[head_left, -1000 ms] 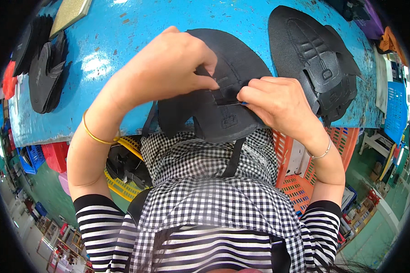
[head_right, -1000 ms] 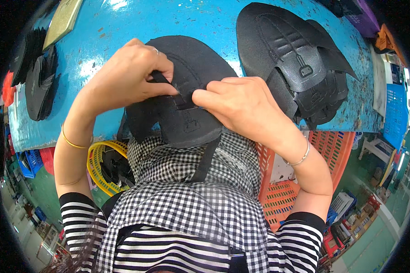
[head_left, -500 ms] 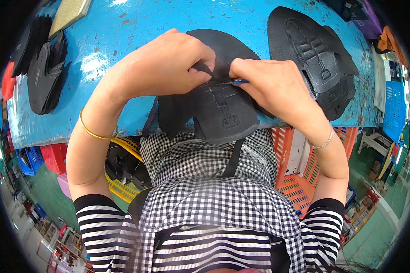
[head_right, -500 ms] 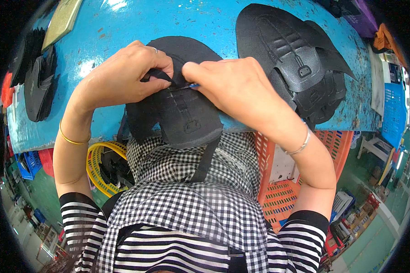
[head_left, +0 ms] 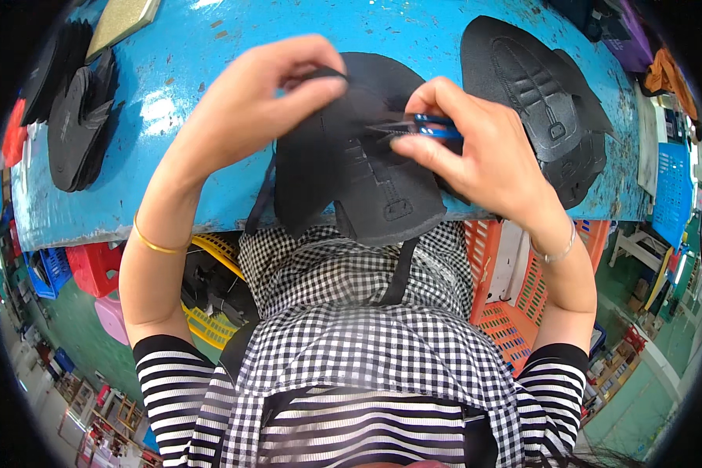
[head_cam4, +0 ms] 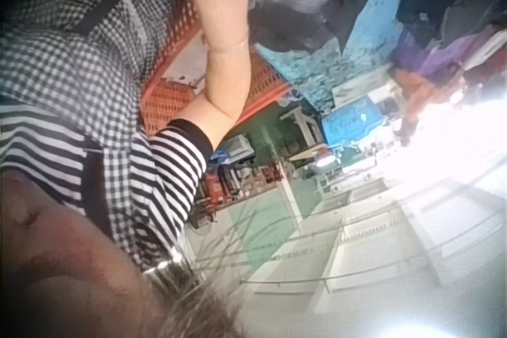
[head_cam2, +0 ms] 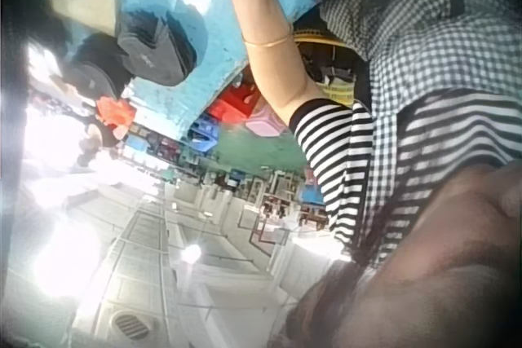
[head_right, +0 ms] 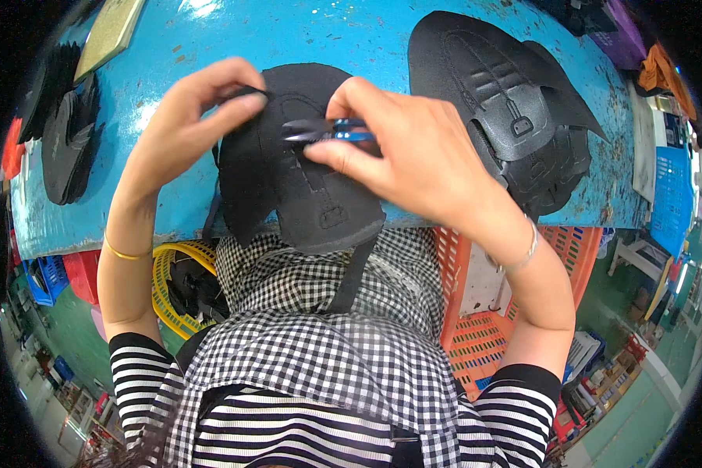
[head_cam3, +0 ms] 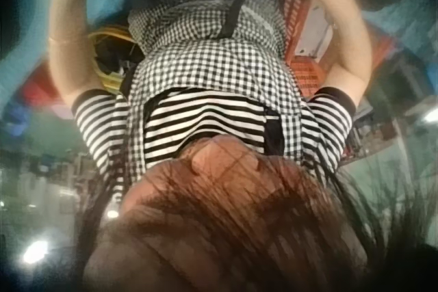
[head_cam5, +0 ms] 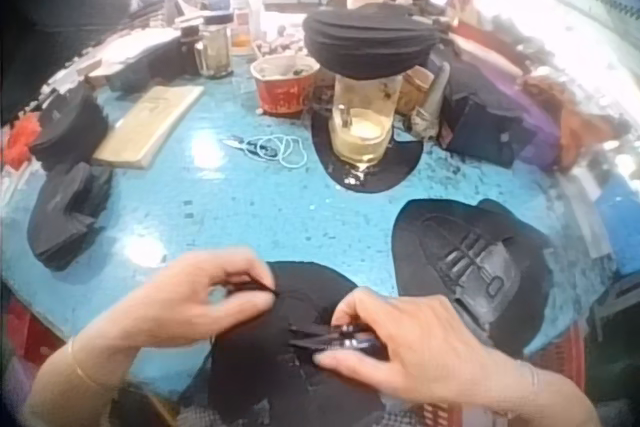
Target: Trimming excess material from black synthetic shoe upper components and organizing them with a rubber band.
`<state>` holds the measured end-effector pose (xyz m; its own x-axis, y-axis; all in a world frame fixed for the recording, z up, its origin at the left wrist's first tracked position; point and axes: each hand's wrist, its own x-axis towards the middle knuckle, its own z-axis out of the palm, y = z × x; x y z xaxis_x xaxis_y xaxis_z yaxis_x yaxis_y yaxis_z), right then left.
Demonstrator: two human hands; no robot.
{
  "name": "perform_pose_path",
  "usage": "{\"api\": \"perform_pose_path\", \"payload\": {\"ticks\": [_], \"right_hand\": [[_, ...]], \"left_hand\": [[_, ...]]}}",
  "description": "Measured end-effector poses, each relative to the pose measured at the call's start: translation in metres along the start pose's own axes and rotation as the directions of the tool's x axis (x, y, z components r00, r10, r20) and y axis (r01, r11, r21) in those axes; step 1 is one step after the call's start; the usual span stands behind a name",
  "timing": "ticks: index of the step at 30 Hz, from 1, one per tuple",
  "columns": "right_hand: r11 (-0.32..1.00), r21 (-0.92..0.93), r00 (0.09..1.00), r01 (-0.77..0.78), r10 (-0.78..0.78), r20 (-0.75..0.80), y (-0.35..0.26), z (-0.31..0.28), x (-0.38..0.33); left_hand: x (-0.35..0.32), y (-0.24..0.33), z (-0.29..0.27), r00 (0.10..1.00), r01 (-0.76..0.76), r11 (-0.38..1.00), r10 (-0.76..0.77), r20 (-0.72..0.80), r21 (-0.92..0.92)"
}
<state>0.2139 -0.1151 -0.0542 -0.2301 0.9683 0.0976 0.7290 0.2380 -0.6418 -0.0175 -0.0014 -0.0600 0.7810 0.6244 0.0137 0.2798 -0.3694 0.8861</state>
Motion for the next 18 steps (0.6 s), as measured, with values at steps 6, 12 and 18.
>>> {"api": "perform_pose_path", "payload": {"ticks": [6, 12, 18], "right_hand": [[0.778, -0.565, 0.961, 0.275, -0.238, 0.139, -0.052, 0.045, -0.024], [0.688, -0.696, 0.974, 0.206, -0.215, 0.075, -0.055, 0.057, -0.019], [0.926, 0.279, 0.883, -0.255, 0.340, -0.323, -0.016, -0.028, -0.014]], "left_hand": [[-0.047, 0.002, -0.005, 0.907, 0.066, 0.891, -0.241, -0.345, -0.448], [-0.095, -0.007, 0.030, 0.791, -0.063, 0.947, -0.146, -0.594, -0.316], [-0.104, -0.014, 0.060, 0.917, -0.037, 0.990, -0.020, -0.399, -0.135]]}}
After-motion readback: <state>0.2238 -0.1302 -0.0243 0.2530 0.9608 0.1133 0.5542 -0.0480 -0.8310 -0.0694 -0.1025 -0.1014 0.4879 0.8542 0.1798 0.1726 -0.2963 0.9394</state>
